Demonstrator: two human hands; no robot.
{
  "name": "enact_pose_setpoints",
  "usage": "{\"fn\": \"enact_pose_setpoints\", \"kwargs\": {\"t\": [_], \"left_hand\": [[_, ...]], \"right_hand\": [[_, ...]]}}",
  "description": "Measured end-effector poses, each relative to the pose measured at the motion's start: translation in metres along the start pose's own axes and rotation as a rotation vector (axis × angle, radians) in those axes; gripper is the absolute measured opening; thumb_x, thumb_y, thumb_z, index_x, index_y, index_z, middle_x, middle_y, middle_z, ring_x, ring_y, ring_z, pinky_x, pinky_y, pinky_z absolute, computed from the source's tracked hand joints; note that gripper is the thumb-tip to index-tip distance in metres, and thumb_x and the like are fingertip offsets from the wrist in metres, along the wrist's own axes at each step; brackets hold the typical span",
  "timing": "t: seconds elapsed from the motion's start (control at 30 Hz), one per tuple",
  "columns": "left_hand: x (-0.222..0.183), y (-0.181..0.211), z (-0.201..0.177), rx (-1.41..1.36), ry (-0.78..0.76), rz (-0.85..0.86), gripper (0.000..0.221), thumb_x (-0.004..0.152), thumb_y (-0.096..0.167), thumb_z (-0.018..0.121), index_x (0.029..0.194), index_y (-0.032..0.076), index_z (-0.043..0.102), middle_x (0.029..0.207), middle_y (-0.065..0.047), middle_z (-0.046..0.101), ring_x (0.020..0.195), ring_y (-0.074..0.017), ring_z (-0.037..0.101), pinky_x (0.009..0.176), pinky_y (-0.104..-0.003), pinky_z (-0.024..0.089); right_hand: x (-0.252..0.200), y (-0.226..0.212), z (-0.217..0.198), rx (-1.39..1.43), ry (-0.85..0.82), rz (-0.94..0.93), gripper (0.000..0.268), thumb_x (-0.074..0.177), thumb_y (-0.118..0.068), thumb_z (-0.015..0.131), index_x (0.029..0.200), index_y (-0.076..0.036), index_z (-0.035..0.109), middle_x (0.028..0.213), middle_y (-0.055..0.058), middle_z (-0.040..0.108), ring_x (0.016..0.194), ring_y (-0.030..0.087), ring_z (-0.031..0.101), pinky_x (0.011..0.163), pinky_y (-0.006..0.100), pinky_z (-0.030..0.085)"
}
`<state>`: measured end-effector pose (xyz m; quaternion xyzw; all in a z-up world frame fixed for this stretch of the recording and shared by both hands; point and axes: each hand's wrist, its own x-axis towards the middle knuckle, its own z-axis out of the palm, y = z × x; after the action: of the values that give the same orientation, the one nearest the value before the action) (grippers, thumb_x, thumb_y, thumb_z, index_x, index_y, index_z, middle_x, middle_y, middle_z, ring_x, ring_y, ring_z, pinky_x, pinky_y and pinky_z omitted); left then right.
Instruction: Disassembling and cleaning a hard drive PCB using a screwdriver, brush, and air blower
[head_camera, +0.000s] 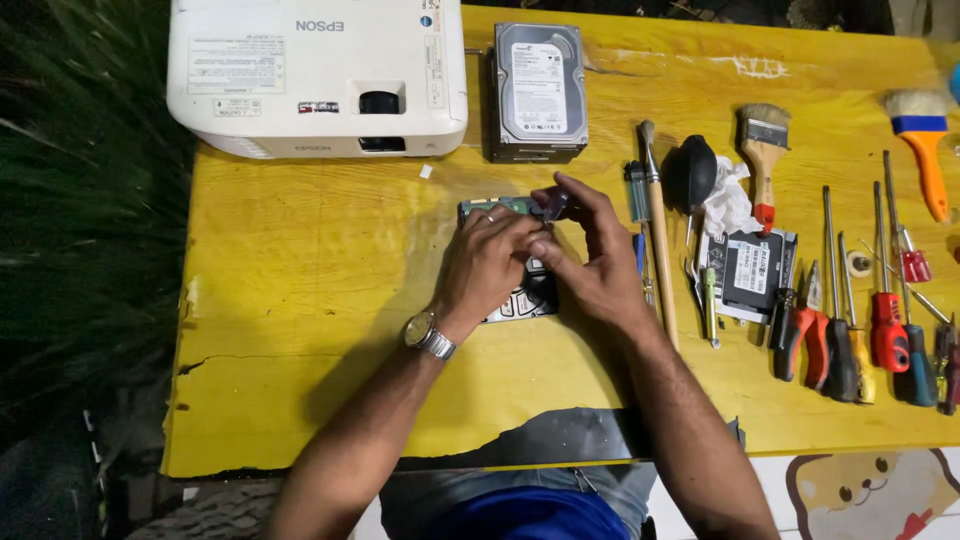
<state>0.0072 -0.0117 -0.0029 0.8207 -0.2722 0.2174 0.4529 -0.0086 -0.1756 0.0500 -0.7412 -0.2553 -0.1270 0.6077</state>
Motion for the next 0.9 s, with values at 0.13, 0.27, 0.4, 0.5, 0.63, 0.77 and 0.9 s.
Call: {"fn": "enact_pose_setpoints", "kwargs": {"t": [0.13,0.27,0.4,0.5,0.63,0.77,0.9], "left_hand": [[0.002,-0.001,-0.003,0.029,0.013,0.002,0.011,0.087,0.007,0.069,0.088,0.017,0.066,0.077,0.000,0.068,0.089,-0.0198,0.069,0.082,-0.034,0.051],[-0.001,-0.004,0.002,0.012,0.028,-0.029,0.009,0.083,0.007,0.074,0.087,0.012,0.068,0.082,-0.005,0.070,0.090,-0.0256,0.068,0.081,-0.038,0.052],[-0.008,-0.014,0.008,-0.007,-0.041,-0.029,0.014,0.081,0.006,0.076,0.092,0.012,0.070,0.090,-0.006,0.072,0.099,-0.0287,0.066,0.085,-0.042,0.052],[-0.009,-0.014,0.007,0.017,-0.068,-0.002,0.009,0.083,0.003,0.072,0.091,0.007,0.072,0.093,-0.009,0.071,0.102,-0.0317,0.064,0.087,-0.043,0.052],[-0.007,-0.014,0.006,0.074,-0.050,0.049,0.005,0.084,0.005,0.072,0.084,0.007,0.067,0.090,-0.010,0.066,0.098,-0.0311,0.062,0.084,-0.041,0.052],[-0.007,-0.013,0.004,0.096,-0.064,0.078,0.005,0.088,0.004,0.069,0.087,0.007,0.066,0.089,-0.008,0.062,0.098,-0.0304,0.059,0.083,-0.040,0.051],[-0.009,-0.009,0.001,0.197,-0.088,0.122,0.006,0.084,0.001,0.064,0.086,0.006,0.062,0.089,-0.009,0.057,0.098,-0.0313,0.058,0.081,-0.042,0.051]], "right_hand": [[-0.006,0.027,-0.012,-0.158,0.037,-0.005,0.030,0.084,-0.004,0.087,0.107,0.004,0.069,0.099,0.018,0.069,0.095,0.033,0.071,0.086,0.046,0.056],[-0.010,0.033,-0.014,-0.160,0.030,0.037,0.016,0.084,-0.005,0.087,0.090,0.000,0.073,0.089,0.013,0.070,0.089,0.030,0.072,0.086,0.043,0.056],[-0.015,0.040,-0.010,-0.023,0.094,0.110,0.018,0.083,-0.001,0.086,0.095,0.002,0.074,0.087,0.012,0.071,0.093,0.025,0.072,0.091,0.041,0.055],[-0.016,0.034,-0.012,-0.104,0.091,0.119,0.022,0.085,-0.001,0.084,0.103,0.002,0.073,0.088,0.011,0.073,0.091,0.022,0.072,0.089,0.042,0.056],[-0.014,0.029,-0.012,-0.143,0.051,0.148,0.018,0.091,-0.001,0.080,0.105,0.002,0.071,0.088,0.013,0.072,0.093,0.022,0.072,0.089,0.046,0.056],[-0.014,0.029,-0.013,-0.139,0.032,0.152,0.011,0.095,-0.001,0.074,0.105,0.001,0.069,0.091,0.015,0.073,0.097,0.024,0.073,0.089,0.048,0.056],[-0.013,0.028,-0.012,-0.109,0.029,0.099,0.015,0.091,0.000,0.080,0.100,0.002,0.068,0.095,0.019,0.074,0.102,0.035,0.075,0.091,0.049,0.056]]}}
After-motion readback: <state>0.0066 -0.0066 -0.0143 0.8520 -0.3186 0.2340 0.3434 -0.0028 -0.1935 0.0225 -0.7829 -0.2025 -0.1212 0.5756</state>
